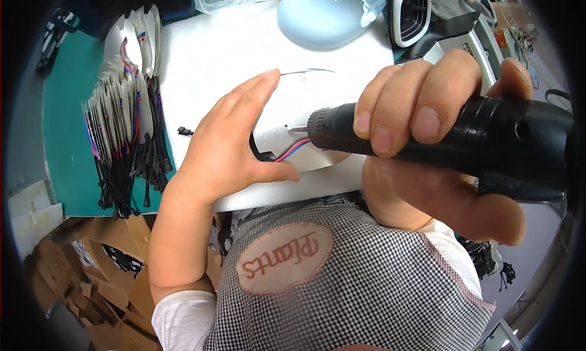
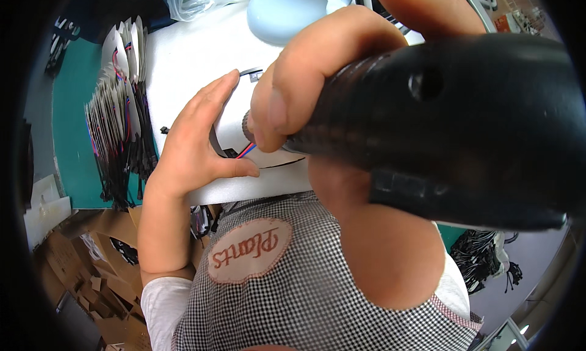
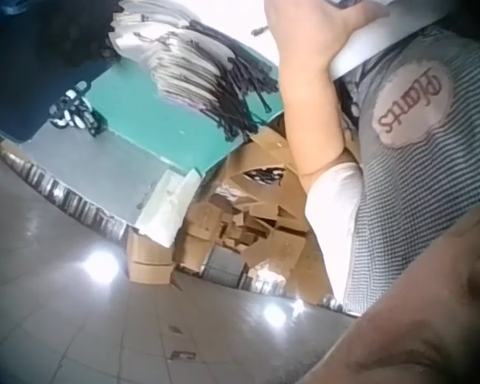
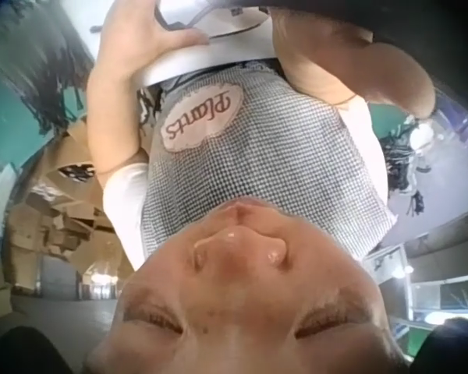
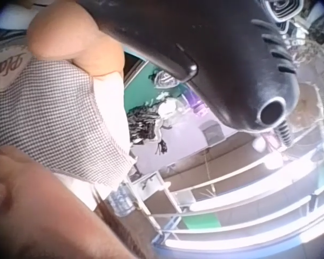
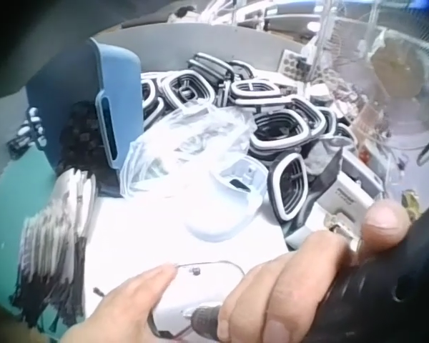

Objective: The person assembles electronic and plastic parts by hand, securing a metal plate and wiring harness to a plastic housing with screws using an electric screwdriver.

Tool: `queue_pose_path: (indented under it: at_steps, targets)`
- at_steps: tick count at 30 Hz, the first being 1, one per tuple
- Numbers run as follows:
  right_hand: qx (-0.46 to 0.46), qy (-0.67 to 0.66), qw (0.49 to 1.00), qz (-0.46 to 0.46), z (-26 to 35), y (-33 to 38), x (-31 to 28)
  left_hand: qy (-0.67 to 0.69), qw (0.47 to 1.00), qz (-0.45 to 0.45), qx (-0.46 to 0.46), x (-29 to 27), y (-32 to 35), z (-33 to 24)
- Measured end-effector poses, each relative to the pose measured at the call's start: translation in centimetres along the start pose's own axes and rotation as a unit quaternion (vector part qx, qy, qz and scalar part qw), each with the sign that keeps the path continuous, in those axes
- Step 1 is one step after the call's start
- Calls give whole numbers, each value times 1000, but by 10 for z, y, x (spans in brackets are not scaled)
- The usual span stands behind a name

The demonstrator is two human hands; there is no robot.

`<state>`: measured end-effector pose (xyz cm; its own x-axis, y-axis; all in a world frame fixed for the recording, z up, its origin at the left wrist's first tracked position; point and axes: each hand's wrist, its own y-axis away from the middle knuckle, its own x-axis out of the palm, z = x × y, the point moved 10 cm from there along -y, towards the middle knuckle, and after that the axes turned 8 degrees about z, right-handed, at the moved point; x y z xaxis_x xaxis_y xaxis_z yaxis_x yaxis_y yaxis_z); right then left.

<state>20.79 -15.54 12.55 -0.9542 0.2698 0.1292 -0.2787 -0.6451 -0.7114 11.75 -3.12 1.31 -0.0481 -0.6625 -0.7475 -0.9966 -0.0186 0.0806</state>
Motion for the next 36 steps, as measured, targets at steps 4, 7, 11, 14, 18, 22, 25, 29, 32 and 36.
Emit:
queue_pose_path:
  at_steps: [4, 7, 11, 14, 18, 22, 25, 29, 32, 36]
  targets:
    - [-1, 26, 998, 63, 4, -9, 17, 7, 1000, 0, -5, 2, -1, 1]
    - [9, 51, 999, 19, 2, -4, 15, 6, 1000, -5, -3, 1, -1, 2]
    - [-14, 101, 990, 98, 4, -5, 17, 16, 1000, -14, -3, 0, 2, 3]
    - [-17, 104, 987, 122, 0, -6, 30, 23, 1000, -19, 0, 0, 3, 7]
    - [-44, 108, 985, 130, -3, -13, 50, 35, 999, -29, 8, -1, 9, 9]
    - [-86, 96, 985, 113, 3, -13, 52, 45, 998, -36, 23, -1, 8, 7]
    - [-98, 78, 989, 79, 5, -11, 47, 53, 998, -34, 27, -2, 7, 4]
    - [-105, 84, 988, 81, 2, -13, 47, 69, 997, -29, 26, 0, 7, 6]
    - [-88, 92, 985, 114, 3, -14, 50, 73, 997, -29, 21, 1, 8, 10]
    - [-113, 82, 987, 80, 5, -11, 48, 66, 997, -33, 25, 1, 7, 8]
